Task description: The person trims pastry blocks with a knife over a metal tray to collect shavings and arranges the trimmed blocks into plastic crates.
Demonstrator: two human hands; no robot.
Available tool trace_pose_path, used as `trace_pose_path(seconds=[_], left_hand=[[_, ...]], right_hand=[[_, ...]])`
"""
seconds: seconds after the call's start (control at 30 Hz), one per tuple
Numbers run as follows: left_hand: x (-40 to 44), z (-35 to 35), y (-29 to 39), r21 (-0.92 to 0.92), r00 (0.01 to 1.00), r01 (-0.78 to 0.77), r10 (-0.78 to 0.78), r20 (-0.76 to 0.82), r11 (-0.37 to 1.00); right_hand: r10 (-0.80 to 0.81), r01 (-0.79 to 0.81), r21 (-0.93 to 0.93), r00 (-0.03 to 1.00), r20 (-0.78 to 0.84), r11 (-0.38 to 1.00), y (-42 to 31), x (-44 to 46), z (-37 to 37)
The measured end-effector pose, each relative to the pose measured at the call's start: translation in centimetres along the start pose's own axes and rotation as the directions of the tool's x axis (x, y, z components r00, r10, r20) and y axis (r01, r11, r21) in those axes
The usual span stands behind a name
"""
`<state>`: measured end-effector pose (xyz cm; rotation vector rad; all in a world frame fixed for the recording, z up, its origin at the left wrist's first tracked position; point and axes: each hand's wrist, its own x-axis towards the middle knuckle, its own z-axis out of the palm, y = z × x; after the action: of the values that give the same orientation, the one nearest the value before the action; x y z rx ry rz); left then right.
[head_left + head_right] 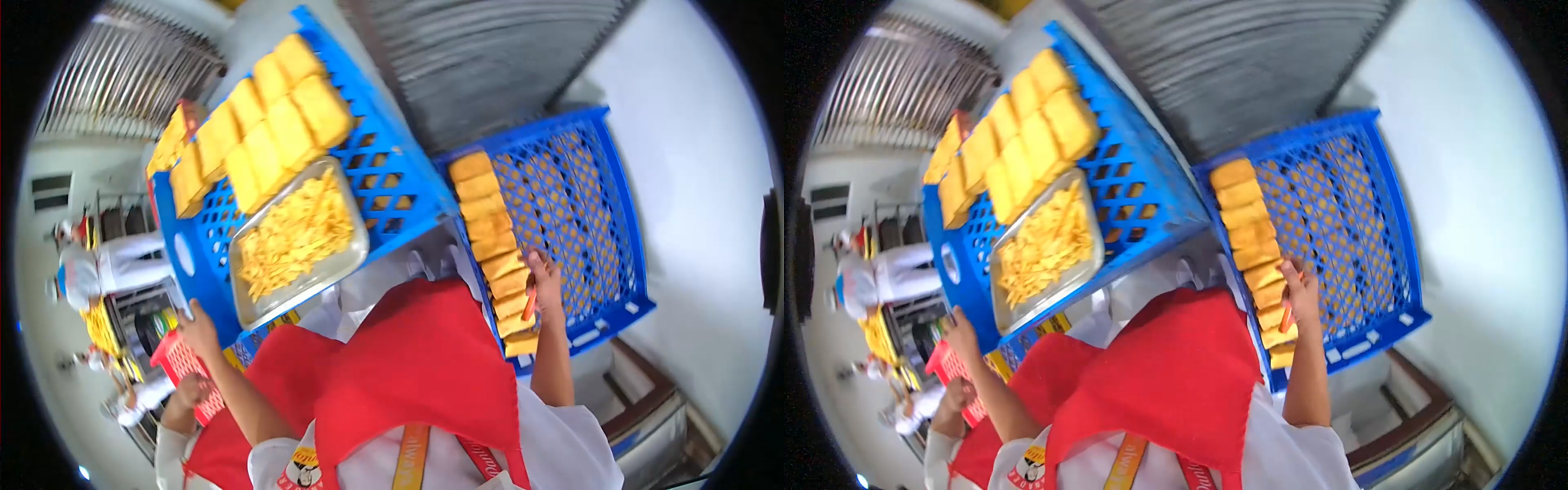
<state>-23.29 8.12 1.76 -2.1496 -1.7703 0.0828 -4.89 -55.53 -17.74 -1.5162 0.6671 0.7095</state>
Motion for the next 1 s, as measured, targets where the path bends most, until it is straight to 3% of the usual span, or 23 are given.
trace_pose_path(seconds=[0.07, 0.1, 0.13, 0.17, 0.2, 0.23, 0.27, 0.3, 0.33, 0.4, 0.43, 0.5, 0.57, 0.6, 0.73, 0.87, 0.93, 1.0], left_hand=[[-0.6, 1.1, -0.8, 0.031, 0.992, 0.081, -0.084, 0.094, 0.996], [-0.7, 1.0, -0.9, -0.063, 0.998, 0.023, -0.019, 0.067, 0.998], [-1.2, 0.9, -0.7, -0.151, 0.999, -0.039, 0.045, 0.032, 0.988], [-2.0, -0.2, -0.1, -0.159, 1.000, 0.012, -0.008, 0.029, 0.987], [-2.8, -2.2, 0.6, -0.140, 0.993, 0.018, -0.001, 0.121, 0.990], [-3.1, -3.2, 0.6, -0.123, 0.976, 0.016, 0.011, 0.215, 0.992], [-3.1, -2.6, -0.4, -0.129, 0.976, 0.059, -0.031, 0.214, 0.990], [-3.2, -1.7, -1.5, -0.246, 0.974, 0.053, 0.004, 0.227, 0.968], [-3.7, -1.3, -1.9, -0.356, 0.971, 0.047, 0.041, 0.236, 0.933], [-4.1, -1.0, -0.9, -0.303, 0.985, 0.068, -0.016, 0.169, 0.951], [-4.2, -1.4, -0.2, -0.281, 0.986, 0.092, -0.048, 0.161, 0.955], [-4.5, -1.1, -0.2, -0.256, 0.984, 0.132, -0.095, 0.154, 0.958], [-4.7, 0.3, -0.4, -0.289, 0.996, 0.071, -0.083, -0.027, 0.955], [-4.6, 0.3, -0.4, -0.287, 0.996, 0.075, -0.085, -0.023, 0.955], [-4.6, -0.7, 0.1, -0.286, 0.992, 0.105, -0.079, 0.101, 0.953], [-3.5, 1.5, -1.3, -0.252, 0.982, 0.087, -0.041, 0.183, 0.964], [0.0, 2.3, -0.7, -0.210, 0.977, -0.136, 0.166, 0.132, 0.968], [7.0, 1.9, 2.9, -0.090, 0.840, -0.529, 0.536, 0.082, 0.844]], right_hand=[[-0.252, 0.249, 0.049, 0.913, 0.320, 0.967, -8.9, -0.8, 4.8], [-0.266, 0.269, 0.041, 0.893, 0.363, 0.962, -11.5, -0.6, 7.4], [-0.556, 0.647, -0.115, 0.721, 0.414, 0.754, -13.6, -0.4, 9.9], [-0.660, 0.804, -0.166, 0.570, 0.489, 0.572, -15.3, -0.6, 12.1], [-0.739, 0.916, -0.189, 0.398, 0.544, 0.354, -16.9, -0.9, 14.3], [-0.687, 0.856, -0.302, 0.517, 0.510, 0.420, -17.7, -1.9, 16.0], [-0.631, 0.778, -0.413, 0.627, 0.457, 0.474, -18.1, -2.6, 17.4], [-0.614, 0.746, -0.475, 0.659, 0.433, 0.466, -17.0, -1.9, 17.6], [-0.611, 0.766, -0.463, 0.639, 0.468, 0.446, -16.7, -1.8, 18.0], [-0.672, 0.751, -0.432, 0.651, 0.354, 0.500, -16.0, -1.7, 18.7], [-0.666, 0.759, -0.429, 0.644, 0.378, 0.491, -15.2, -1.2, 18.5], [-0.757, 0.809, -0.443, 0.552, 0.348, 0.386, -14.4, -0.5, 18.4], [-0.728, 0.787, -0.426, 0.597, 0.337, 0.447, -14.6, -1.2, 18.9], [-0.695, 0.749, -0.415, 0.650, 0.306, 0.517, -14.7, -1.7, 19.0], [-0.774, 0.818, -0.385, 0.551, 0.312, 0.427, -13.1, 0.2, 18.5], [-0.773, 0.796, -0.487, 0.547, 0.323, 0.360, -13.5, -0.4, 18.4], [-0.794, 0.821, -0.430, 0.525, 0.307, 0.376, -13.3, 0.1, 18.3], [-0.800, 0.818, -0.451, 0.517, 0.304, 0.357, -13.3, 0.1, 18.1]])
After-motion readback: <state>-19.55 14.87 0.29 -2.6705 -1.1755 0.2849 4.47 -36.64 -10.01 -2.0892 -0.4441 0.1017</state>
